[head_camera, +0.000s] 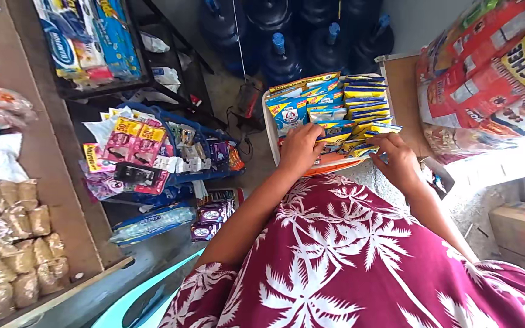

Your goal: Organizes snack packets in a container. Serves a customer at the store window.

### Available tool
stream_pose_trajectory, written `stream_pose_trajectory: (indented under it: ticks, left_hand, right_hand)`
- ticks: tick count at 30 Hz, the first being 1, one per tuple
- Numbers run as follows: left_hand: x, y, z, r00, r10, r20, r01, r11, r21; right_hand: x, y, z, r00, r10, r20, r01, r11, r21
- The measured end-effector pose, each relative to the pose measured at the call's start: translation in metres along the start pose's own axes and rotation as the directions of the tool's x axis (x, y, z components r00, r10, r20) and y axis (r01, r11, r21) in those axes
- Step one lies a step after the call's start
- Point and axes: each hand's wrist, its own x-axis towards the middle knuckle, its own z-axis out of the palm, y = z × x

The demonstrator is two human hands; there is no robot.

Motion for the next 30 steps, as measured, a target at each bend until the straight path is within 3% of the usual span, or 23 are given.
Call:
stream_pose_trajectory:
  ticks: [5, 11, 16, 20, 24, 27, 30]
  left_hand:
    - [-0.002, 0.003, 0.002, 1.0, -0.004, 0.002, 0.004, 0.996, -0.094]
    - [-0.005, 0.01, 0.012, 0.996, 0.004, -0.092, -0.026, 0.972, -0.234]
    - [-0.004, 0.0, 0.021, 0.995, -0.065, -0.078, 0.056, 0.992, -0.115]
    - [-0.009, 0.011, 0.011, 0.991, -0.104, -0.087, 0.102, 0.994, -0.032]
    - [-0.003, 0.013, 0.02, 0.965, 0.084, -0.247, -0.077, 0.996, 0.038]
    - [0.011, 0.022, 0.023, 0.957, 0.16, -0.243, -0.141, 0.986, 0.093]
    - [0.031, 0.034, 0.023, 0.958, 0.21, -0.193, -0.185, 0.972, 0.143]
  right_hand:
    - [0.002, 0.009, 0.005, 0.998, -0.026, -0.065, 0.027, 1.0, 0.011]
    - [0.007, 0.004, -0.016, 0.988, -0.082, -0.131, 0.081, 0.997, -0.013]
    - [0.011, 0.005, 0.0, 0.999, -0.053, -0.004, 0.053, 0.998, -0.031]
    - [0.008, 0.012, -0.013, 0.998, -0.064, 0.026, 0.062, 0.997, 0.042]
    - [0.011, 0.018, -0.025, 0.984, -0.012, -0.175, 0.017, 1.0, 0.026]
    - [0.017, 0.026, -0.026, 0.97, 0.03, -0.241, -0.038, 0.999, -0.031]
    - [0.027, 0.03, -0.03, 0.977, 0.052, -0.206, -0.074, 0.993, -0.096]
